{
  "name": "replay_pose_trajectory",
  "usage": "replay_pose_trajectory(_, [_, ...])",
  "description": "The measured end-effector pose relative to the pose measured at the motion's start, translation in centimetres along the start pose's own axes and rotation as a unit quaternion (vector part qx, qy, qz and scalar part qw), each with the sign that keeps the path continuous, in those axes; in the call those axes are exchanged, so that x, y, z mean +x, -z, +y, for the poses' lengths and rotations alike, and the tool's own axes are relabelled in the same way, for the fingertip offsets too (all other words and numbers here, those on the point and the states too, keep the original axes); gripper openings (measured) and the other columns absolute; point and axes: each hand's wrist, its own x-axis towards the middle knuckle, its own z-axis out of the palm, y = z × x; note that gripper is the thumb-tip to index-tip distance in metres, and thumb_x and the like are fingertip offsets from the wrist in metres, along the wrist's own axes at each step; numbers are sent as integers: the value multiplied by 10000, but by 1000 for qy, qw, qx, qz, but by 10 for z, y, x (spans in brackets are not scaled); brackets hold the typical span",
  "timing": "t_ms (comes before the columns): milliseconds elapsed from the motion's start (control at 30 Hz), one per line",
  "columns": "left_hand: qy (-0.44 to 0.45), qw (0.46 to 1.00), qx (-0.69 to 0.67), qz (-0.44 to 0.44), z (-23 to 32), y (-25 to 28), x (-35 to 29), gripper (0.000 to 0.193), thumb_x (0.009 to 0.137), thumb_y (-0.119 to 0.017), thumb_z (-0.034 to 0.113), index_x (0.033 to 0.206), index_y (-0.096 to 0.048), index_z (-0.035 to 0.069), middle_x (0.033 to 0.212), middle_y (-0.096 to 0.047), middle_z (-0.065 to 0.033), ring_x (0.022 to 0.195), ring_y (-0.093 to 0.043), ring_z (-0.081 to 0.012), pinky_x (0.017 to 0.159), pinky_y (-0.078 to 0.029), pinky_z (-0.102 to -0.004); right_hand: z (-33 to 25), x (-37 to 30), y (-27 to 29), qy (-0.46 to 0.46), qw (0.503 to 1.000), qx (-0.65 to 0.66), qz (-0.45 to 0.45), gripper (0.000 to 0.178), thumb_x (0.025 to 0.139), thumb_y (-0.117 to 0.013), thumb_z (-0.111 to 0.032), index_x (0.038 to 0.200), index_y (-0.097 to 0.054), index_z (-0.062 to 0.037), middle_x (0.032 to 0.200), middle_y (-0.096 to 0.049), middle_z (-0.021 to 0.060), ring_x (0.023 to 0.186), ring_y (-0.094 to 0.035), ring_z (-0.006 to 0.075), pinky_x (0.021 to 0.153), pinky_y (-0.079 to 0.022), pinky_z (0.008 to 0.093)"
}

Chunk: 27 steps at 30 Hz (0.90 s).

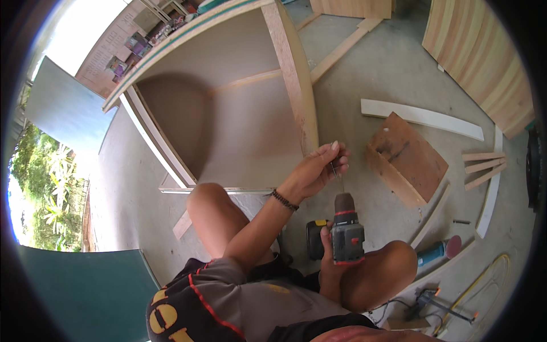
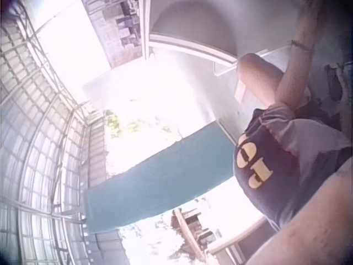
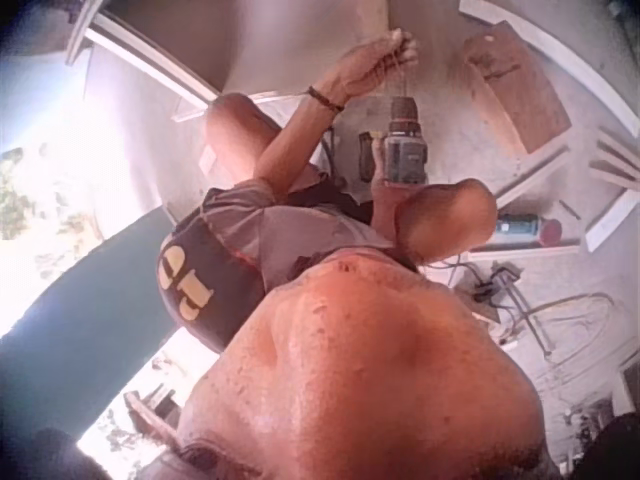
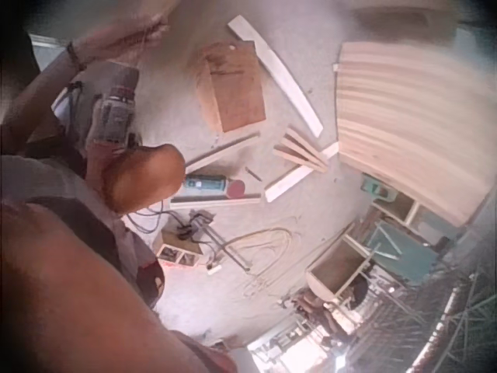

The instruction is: The person uses a cordless drill to drive screws into a wooden furniture frame while sitting on the floor. After securing the pieces, they stand up, lift the assembled frame, and place it on top of a stack of similar wooden frames.

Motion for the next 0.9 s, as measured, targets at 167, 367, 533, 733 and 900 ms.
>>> replay_pose_trajectory(167, [51, 998, 41, -20, -1, 1, 15, 334, 1036, -573, 429, 1176, -661, 138, 932, -647, 63, 720, -527, -17, 633, -451, -201, -14, 11, -10, 75, 991, -111, 16, 308, 881, -795, -110, 1123, -630, -16, 994, -694, 49, 919, -633, 155, 854, -504, 324])
replay_pose_trajectory(367, [13, 999, 2, 30, 11, -9, -11, 359, 1014, -605, 461, 1097, -678, 119, 853, -656, 63, 695, -534, -16, 537, -317, -173, -31, 20, -3, 132, 960, -246, -12, 339, 883, -794, -115, 1162, -626, -20, 1002, -700, 49, 911, -641, 151, 836, -507, 309])
replay_pose_trajectory(533, [-22, 998, 3, 52, 10, 11, -26, 360, 1001, -635, 451, 1079, -681, 103, 876, -686, 27, 759, -546, -33, 514, -305, -177, -49, 32, -6, 193, 928, -314, -65, 415, 888, -794, -148, 1212, -583, 1, 1004, -682, 79, 921, -636, 189, 837, -505, 327])
replay_pose_trajectory(733, [-80, 992, 52, 85, 50, 27, -25, 374, 997, -660, 397, 1070, -684, 31, 886, -699, -19, 741, -557, -55, 505, -340, -168, -54, 45, -32, 163, 927, -330, -74, 426, 891, -796, -176, 1215, -582, 0, 975, -671, 77, 895, -634, 183, 811, -509, 327])
replay_pose_trajectory(900, [-131, 982, 58, 123, 81, 29, -23, 351, 1003, -664, 339, 1059, -680, -8, 857, -697, -45, 641, -554, -61, 463, -337, -168, -62, 61, -58, 133, 950, -254, -123, 532, 865, -810, -152, 1301, -547, 3, 1019, -665, 87, 919, -643, 170, 816, -522, 311])
